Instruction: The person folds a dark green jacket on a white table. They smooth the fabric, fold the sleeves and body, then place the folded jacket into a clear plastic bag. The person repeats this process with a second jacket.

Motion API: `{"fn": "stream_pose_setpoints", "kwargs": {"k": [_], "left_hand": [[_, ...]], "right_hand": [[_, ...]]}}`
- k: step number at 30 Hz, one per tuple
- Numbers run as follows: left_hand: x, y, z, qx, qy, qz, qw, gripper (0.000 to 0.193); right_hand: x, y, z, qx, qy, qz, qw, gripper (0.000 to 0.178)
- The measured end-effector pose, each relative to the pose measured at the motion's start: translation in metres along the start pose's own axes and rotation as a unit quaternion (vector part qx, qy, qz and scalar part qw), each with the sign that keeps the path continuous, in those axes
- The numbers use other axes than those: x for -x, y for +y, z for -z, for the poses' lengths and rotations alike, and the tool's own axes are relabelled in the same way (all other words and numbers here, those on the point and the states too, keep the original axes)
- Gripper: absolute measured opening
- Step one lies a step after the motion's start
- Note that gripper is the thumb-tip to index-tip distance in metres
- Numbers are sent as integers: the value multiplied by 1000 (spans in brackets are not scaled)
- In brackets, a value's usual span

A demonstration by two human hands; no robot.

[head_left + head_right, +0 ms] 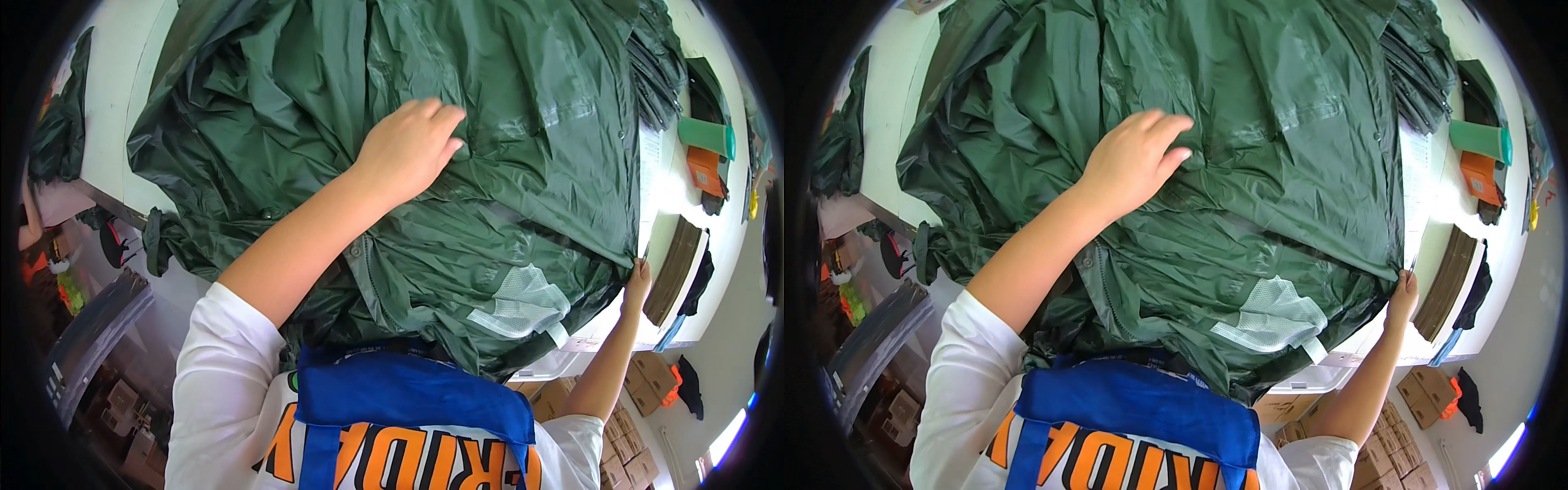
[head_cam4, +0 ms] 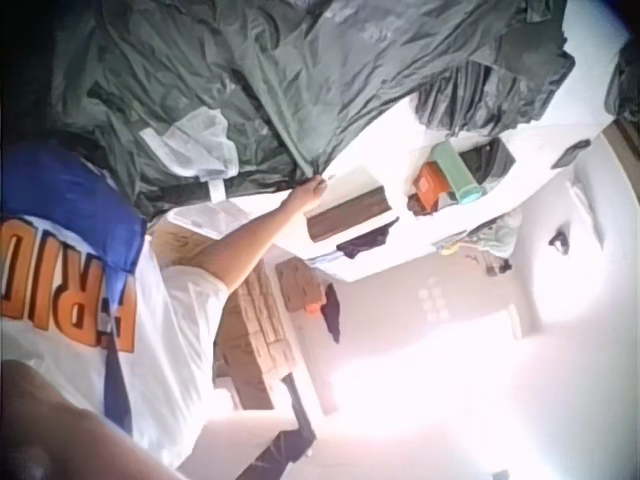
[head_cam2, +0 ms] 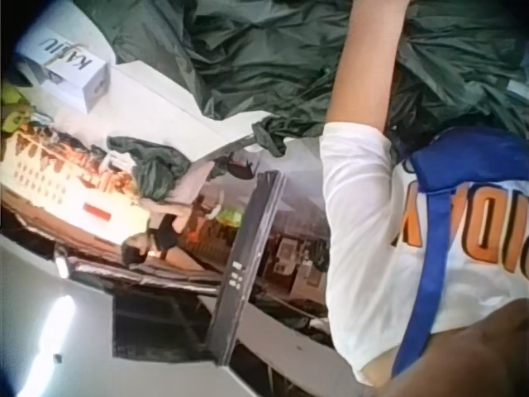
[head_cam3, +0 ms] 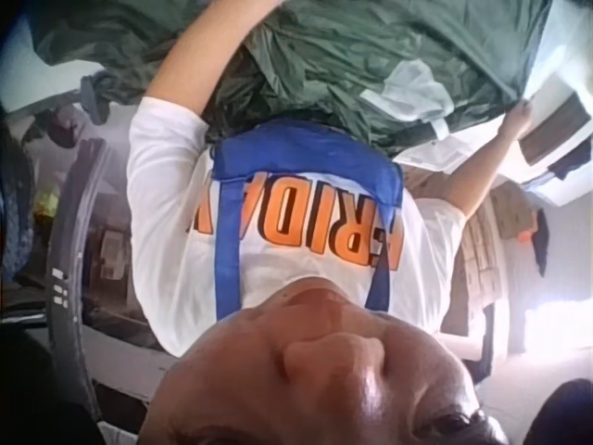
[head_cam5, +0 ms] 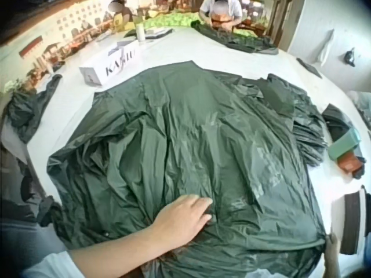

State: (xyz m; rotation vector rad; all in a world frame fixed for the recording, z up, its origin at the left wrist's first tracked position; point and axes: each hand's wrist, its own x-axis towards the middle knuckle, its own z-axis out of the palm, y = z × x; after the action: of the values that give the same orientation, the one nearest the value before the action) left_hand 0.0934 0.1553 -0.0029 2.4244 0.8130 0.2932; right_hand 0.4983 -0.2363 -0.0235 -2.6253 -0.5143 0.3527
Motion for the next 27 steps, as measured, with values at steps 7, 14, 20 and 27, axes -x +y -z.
{"fn": "stream_pose_setpoints", "kwargs": {"k": [7, 14, 20, 27], "left_hand": [[-12, -25, -33, 64, 81, -15, 995, 15], [-14, -24, -31, 103, 107, -5, 989, 8], [-17, -10, -12, 145, 78, 61, 984, 14], [-24, 115, 58, 744, -210, 96, 627, 75]], "right_hand": [[-2, -4, -1, -3, -34, -89, 996, 24], [-7, 25, -7, -161, -37, -132, 977, 21], [31, -32, 48, -637, -18, -60, 768, 35], [167, -283, 6, -452, -643, 283, 549, 11]]}}
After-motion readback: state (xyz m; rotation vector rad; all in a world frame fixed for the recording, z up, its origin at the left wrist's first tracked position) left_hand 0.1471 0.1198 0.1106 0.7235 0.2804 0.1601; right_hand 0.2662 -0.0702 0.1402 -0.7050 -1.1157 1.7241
